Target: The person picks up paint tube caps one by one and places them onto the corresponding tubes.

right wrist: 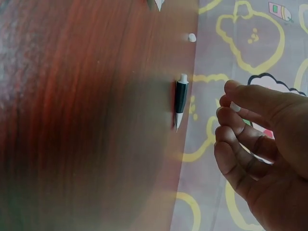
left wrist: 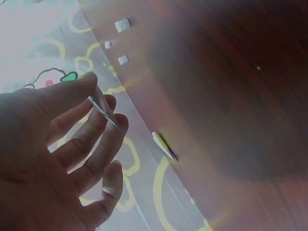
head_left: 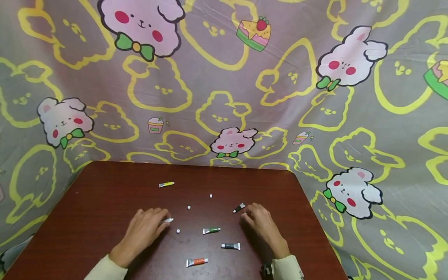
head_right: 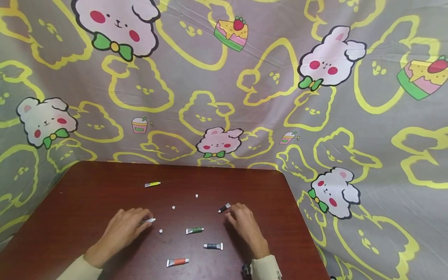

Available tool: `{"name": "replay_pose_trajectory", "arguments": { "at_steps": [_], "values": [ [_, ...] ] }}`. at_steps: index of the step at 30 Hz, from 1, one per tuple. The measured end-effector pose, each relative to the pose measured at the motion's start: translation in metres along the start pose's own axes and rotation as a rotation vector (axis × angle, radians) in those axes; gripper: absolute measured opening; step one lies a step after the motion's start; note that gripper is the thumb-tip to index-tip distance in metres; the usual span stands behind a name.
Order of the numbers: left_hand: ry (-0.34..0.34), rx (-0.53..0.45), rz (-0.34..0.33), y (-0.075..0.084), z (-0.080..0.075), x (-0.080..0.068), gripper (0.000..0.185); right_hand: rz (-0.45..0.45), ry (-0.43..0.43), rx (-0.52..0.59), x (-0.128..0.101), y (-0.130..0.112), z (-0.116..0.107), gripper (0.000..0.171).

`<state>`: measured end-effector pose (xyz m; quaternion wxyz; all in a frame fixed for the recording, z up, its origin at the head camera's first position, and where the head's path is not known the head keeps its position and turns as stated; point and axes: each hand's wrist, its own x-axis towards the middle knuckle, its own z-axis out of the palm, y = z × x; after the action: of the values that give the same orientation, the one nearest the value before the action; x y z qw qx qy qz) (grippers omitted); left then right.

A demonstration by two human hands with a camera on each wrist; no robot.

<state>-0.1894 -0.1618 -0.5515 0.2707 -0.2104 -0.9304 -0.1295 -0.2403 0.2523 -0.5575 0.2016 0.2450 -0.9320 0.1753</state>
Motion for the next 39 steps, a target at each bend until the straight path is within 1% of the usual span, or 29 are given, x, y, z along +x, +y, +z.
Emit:
{"name": "replay_pose_trajectory", "arguments": {
  "at_steps": [4, 9, 15, 18, 25, 31, 35, 39],
  "values": [
    [0.0, -0.002, 0.002, 0.003, 0.0, 0.0, 0.029, -0.013, 0.007, 0.013, -0.002, -0.001, 0.001, 0.014],
    [-0.01, -0.006, -0.002, 0.005, 0.0, 0.0, 0.027, -0.004, -0.001, 0.043, -0.002, -0.002, 0.002, 0.009],
    [-0.024, -0.013, -0.009, 0.009, -0.001, 0.002, 0.023, 0.021, -0.017, 0.064, -0.001, -0.006, 0.002, 0.011],
    [-0.012, -0.008, 0.003, 0.009, 0.0, 0.002, 0.024, 0.03, -0.012, 0.076, 0.0, -0.008, 0.001, 0.013],
    [0.009, -0.002, 0.025, 0.009, 0.002, 0.002, 0.025, -0.009, 0.036, 0.092, -0.001, -0.008, 0.004, 0.013],
    [0.026, -0.004, 0.043, 0.01, 0.002, 0.002, 0.026, -0.021, 0.033, 0.116, -0.001, -0.01, 0.005, 0.016],
    [0.034, -0.004, 0.052, 0.011, 0.003, 0.002, 0.026, -0.042, 0.044, 0.102, 0.0, -0.013, 0.005, 0.019],
    [0.045, -0.009, 0.063, 0.013, 0.004, 0.002, 0.026, -0.045, 0.042, 0.092, 0.0, -0.017, 0.005, 0.02]
  ]
}}
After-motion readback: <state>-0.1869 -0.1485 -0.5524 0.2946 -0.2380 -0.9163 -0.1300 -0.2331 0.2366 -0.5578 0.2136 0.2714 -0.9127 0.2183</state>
